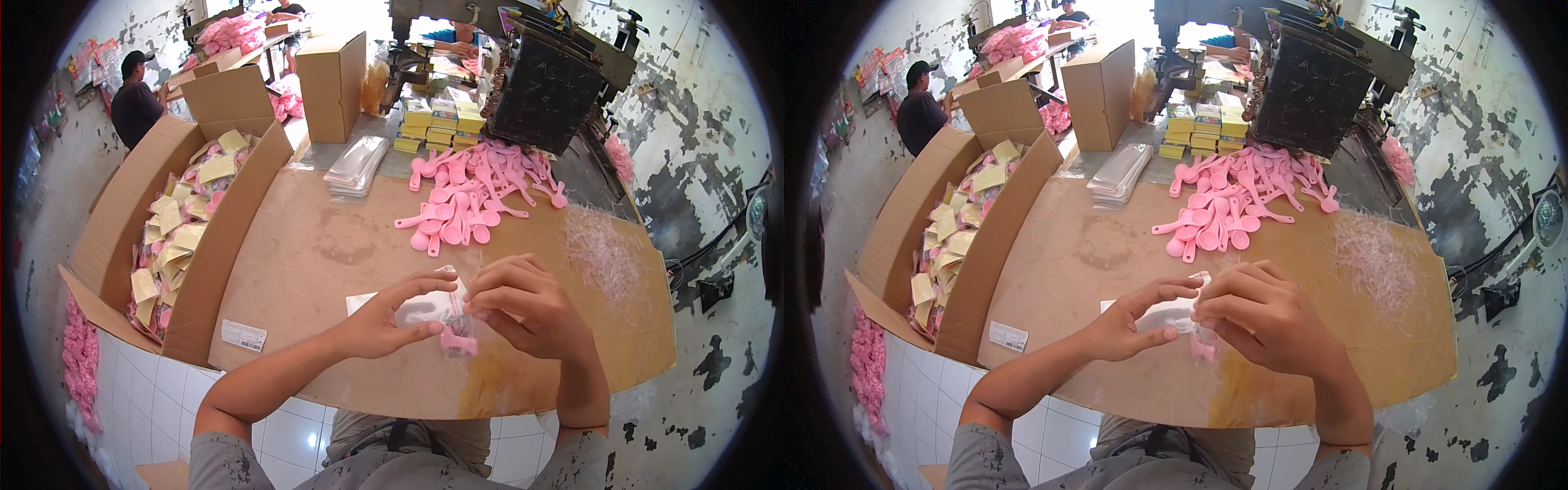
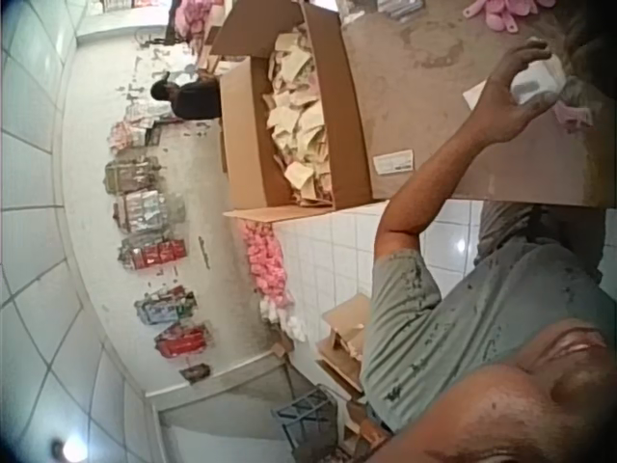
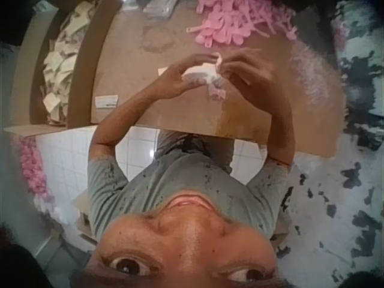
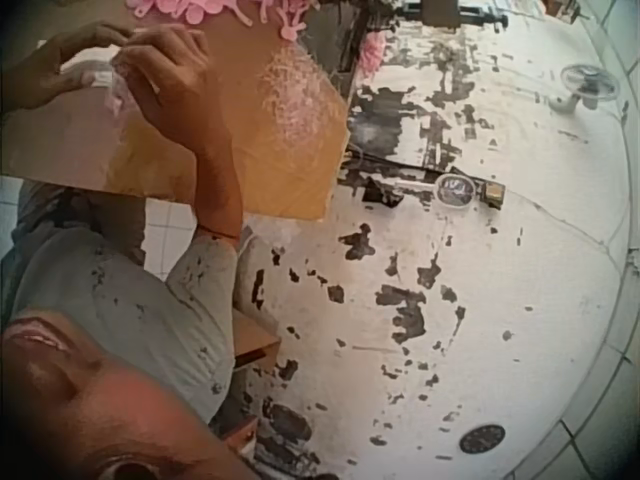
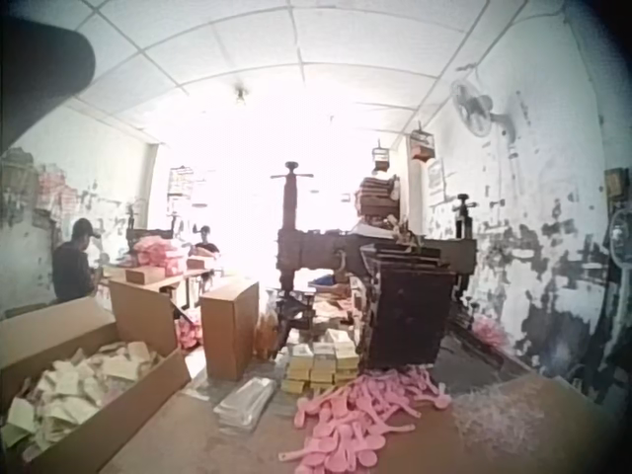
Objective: Packing pink plastic spoons and cardboard cards into small plastic bags at a factory workstation.
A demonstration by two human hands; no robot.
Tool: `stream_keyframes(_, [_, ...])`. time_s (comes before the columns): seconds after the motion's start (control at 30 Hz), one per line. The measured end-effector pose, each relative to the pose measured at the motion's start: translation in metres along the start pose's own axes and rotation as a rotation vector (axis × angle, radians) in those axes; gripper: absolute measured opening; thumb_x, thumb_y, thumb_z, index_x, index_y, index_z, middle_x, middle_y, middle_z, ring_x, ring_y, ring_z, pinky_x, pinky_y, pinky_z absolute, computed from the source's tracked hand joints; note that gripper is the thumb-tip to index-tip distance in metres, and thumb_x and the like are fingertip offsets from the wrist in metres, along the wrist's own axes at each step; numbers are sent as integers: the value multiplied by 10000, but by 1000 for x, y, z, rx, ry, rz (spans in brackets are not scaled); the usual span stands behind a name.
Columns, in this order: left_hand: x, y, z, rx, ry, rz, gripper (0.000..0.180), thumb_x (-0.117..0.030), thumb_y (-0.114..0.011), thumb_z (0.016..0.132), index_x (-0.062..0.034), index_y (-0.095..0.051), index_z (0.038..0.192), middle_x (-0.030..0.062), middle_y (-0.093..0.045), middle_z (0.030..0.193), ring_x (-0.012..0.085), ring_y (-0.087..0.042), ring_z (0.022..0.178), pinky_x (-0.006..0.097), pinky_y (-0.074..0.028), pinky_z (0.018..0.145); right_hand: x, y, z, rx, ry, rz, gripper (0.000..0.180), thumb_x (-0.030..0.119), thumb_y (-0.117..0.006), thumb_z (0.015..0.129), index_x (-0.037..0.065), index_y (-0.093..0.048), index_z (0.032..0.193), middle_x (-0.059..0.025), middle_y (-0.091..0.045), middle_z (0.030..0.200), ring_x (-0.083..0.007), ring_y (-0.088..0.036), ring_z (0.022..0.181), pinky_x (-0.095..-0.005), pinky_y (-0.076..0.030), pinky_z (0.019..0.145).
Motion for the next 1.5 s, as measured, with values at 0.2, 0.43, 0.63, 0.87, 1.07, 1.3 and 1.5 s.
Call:
stream_keyframes(0.2, [-29,-10,-4,49,-48,123,528,-177,-737,943,-30,-538,1409,146,-593,1412,250,-565,1322,407,-434,1117,9,0,6,-49,-124,-128,153,19,-738,856,59,-734,1003,-65,-671,853,-236,-655,727,-348,-511,643])
stream_keyframes(0.43, [-20,-11,-5,-47,-80,107,402,-82,-689,971,-5,-584,1351,134,-734,1155,205,-716,1058,337,-566,911,1,-13,0,-114,-270,1,156,26,-720,893,37,-733,1048,-72,-682,867,-170,-634,662,-297,-492,571])
stream_keyframes(0.63, [-12,-6,-8,-60,101,-92,334,-72,-615,1024,2,-586,1348,123,-761,1088,164,-740,952,291,-584,851,-11,-17,-6,-185,-268,32,181,33,-734,893,46,-732,1074,-66,-701,884,-128,-643,681,-264,-471,547])
stream_keyframes(0.87, [-1,-5,-7,-120,197,-231,344,-101,-576,1055,-1,-552,1384,129,-769,1001,143,-718,965,285,-583,832,-28,-26,-11,-286,-289,-6,196,45,-757,878,60,-724,1070,-63,-681,908,-166,-669,772,-285,-483,605])
stream_keyframes(1.07, [8,-2,-6,-164,254,-236,337,-79,-602,1037,13,-567,1360,116,-766,946,115,-711,909,267,-572,801,-18,-40,-9,-289,-33,-393,250,75,-777,813,103,-714,1054,-65,-653,1121,-271,-625,1058,-391,-455,883])
stream_keyframes(1.3, [11,-1,-12,-196,162,95,360,-74,-664,988,37,-588,1322,128,-763,819,101,-706,730,289,-569,663,-18,-61,-7,-205,51,-524,286,105,-769,767,65,-703,1042,-60,-640,1094,-254,-622,1069,-391,-451,905])
stream_keyframes(1.5, [8,-7,-13,-115,122,254,385,-83,-682,970,14,-597,1333,138,-760,822,160,-728,688,297,-565,631,-15,-67,-7,-113,68,-626,265,126,-739,735,43,-661,974,-79,-613,1036,-252,-614,1041,-389,-448,899])
Point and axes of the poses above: each hand's wrist, its own z-axis towards the middle knuckle, its own y-axis out of the back of the hand, x = y × z, the point moved 6 cm from there along z, towards the middle knuckle
